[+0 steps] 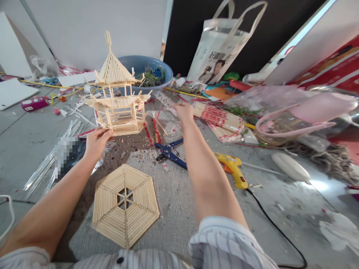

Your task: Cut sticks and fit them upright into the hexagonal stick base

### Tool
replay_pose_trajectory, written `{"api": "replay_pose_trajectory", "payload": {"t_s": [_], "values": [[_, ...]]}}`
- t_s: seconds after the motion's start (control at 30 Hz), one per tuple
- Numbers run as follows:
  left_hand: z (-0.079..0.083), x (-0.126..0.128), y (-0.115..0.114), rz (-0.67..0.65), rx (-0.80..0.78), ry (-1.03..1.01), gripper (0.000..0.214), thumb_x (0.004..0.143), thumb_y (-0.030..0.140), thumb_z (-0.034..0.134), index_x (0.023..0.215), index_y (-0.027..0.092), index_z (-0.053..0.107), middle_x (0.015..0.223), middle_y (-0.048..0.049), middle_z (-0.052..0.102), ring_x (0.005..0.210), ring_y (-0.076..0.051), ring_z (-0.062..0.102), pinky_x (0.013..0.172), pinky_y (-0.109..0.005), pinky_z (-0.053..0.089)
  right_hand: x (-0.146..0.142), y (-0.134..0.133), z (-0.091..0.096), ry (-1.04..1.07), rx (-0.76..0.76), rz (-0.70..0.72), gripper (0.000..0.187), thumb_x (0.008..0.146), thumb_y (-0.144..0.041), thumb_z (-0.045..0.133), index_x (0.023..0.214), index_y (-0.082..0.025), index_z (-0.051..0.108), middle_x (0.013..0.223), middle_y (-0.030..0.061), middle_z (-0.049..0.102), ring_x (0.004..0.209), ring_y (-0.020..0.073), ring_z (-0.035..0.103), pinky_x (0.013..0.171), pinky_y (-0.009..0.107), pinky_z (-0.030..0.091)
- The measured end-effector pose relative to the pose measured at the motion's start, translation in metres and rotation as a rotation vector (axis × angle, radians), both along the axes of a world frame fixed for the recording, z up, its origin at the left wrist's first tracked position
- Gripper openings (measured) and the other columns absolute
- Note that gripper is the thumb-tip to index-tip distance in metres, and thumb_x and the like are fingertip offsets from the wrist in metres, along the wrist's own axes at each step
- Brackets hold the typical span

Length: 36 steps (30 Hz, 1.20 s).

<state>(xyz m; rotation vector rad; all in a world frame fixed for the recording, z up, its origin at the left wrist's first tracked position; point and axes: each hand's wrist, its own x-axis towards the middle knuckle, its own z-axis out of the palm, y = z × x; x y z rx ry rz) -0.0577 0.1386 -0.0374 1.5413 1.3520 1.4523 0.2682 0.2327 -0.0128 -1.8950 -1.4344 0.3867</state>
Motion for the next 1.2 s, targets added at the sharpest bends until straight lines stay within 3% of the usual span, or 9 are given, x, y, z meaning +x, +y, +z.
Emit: {"api": "replay_pose_trajectory", "payload": {"t_s": [0.07, 0.17, 0.27, 0.37, 0.43, 0.67, 0.83, 1.07, 1.2], "values": [[0.001, 0.003, -0.001, -0.010, -0.029, -0.050, 0.020, 0.068, 0.036, 0.068, 0.069, 0.017, 0.070, 0.073, -0.0020, 0.060, 0.062, -0.012, 0.058, 0.060, -0.026, 0.050, -0.012, -0.011, 0.004, 0.337, 0.096, -0.106, 0.030, 0.088, -0.035, 0.041, 0.099, -0.016, 0.061, 0.082, 0.0063, 0.067, 0.064, 0.0165, 0.063, 0.053, 0.027, 0.047], [0.003, 0.007, -0.003, -0.018, -0.064, -0.120, 0.019, 0.066, 0.035, 0.069, 0.067, 0.017, 0.070, 0.070, -0.0007, 0.058, 0.060, -0.011, 0.057, 0.058, -0.026, 0.049, -0.029, -0.030, 0.013, 0.644, 0.196, -0.120, 0.018, 0.086, -0.034, 0.045, 0.092, -0.021, 0.056, 0.074, 0.0005, 0.063, 0.053, 0.0117, 0.058, 0.050, 0.026, 0.047], [0.005, 0.010, -0.005, -0.024, -0.081, -0.147, 0.018, 0.065, 0.035, 0.069, 0.066, 0.017, 0.070, 0.067, 0.0001, 0.057, 0.058, -0.010, 0.055, 0.056, -0.024, 0.049, -0.033, -0.052, 0.030, 0.768, 0.407, -0.111, 0.016, 0.074, -0.034, 0.062, 0.074, -0.021, 0.054, 0.061, -0.0024, 0.058, 0.040, 0.0094, 0.047, 0.039, 0.025, 0.038], [0.007, 0.012, -0.007, -0.031, -0.101, -0.169, 0.016, 0.066, 0.032, 0.068, 0.062, 0.017, 0.068, 0.064, 0.0005, 0.056, 0.057, -0.009, 0.054, 0.055, -0.023, 0.048, -0.025, -0.074, 0.051, 0.766, 0.708, 0.032, 0.029, 0.054, -0.037, 0.077, 0.068, -0.021, 0.057, 0.055, -0.0030, 0.055, 0.035, 0.0099, 0.043, 0.033, 0.027, 0.030], [0.009, 0.014, -0.008, -0.028, -0.137, -0.238, 0.014, 0.066, 0.029, 0.066, 0.060, 0.017, 0.066, 0.067, 0.0001, 0.057, 0.057, -0.008, 0.054, 0.054, -0.022, 0.049, -0.019, -0.089, 0.065, 0.717, 0.814, 0.115, 0.034, 0.049, -0.042, 0.081, 0.064, -0.022, 0.057, 0.055, -0.0024, 0.055, 0.034, 0.0099, 0.043, 0.033, 0.027, 0.030], [0.018, 0.019, -0.015, -0.093, -0.250, -0.406, 0.015, 0.076, 0.029, 0.059, 0.068, 0.017, 0.063, 0.071, -0.0029, 0.063, 0.059, -0.009, 0.058, 0.058, -0.024, 0.052, -0.035, -0.125, 0.088, 0.670, 0.824, 0.269, 0.039, 0.040, -0.048, 0.087, 0.057, -0.023, 0.064, 0.051, -0.0029, 0.055, 0.040, 0.0085, 0.045, 0.037, 0.026, 0.032], [0.019, 0.022, -0.019, -0.147, -0.261, -0.413, 0.020, 0.078, 0.035, 0.059, 0.072, 0.017, 0.063, 0.074, -0.0040, 0.064, 0.061, -0.009, 0.060, 0.060, -0.024, 0.053, -0.053, -0.137, 0.090, 0.676, 0.720, 0.355, 0.026, 0.047, -0.035, 0.087, 0.060, -0.023, 0.068, 0.049, -0.0032, 0.059, 0.036, 0.0075, 0.044, 0.030, 0.023, 0.026], [0.012, 0.023, -0.022, -0.201, -0.087, -0.139, 0.027, 0.078, 0.040, 0.063, 0.062, 0.018, 0.064, 0.086, -0.0049, 0.061, 0.074, -0.011, 0.059, 0.071, -0.028, 0.054, -0.079, -0.135, 0.074, 0.649, 0.576, 0.441, 0.018, 0.060, -0.029, 0.081, 0.069, -0.020, 0.068, 0.053, -0.0067, 0.059, 0.034, 0.0049, 0.046, 0.030, 0.019, 0.035], [0.006, 0.024, -0.024, -0.246, -0.006, -0.009, 0.023, 0.076, 0.042, 0.066, 0.078, 0.020, 0.072, 0.095, -0.0065, 0.063, 0.085, -0.015, 0.060, 0.077, -0.030, 0.052, -0.085, -0.125, 0.068, 0.684, 0.623, 0.398, 0.018, 0.065, -0.033, 0.077, 0.071, -0.022, 0.065, 0.055, -0.0072, 0.059, 0.035, 0.0041, 0.046, 0.031, 0.018, 0.038]]}}
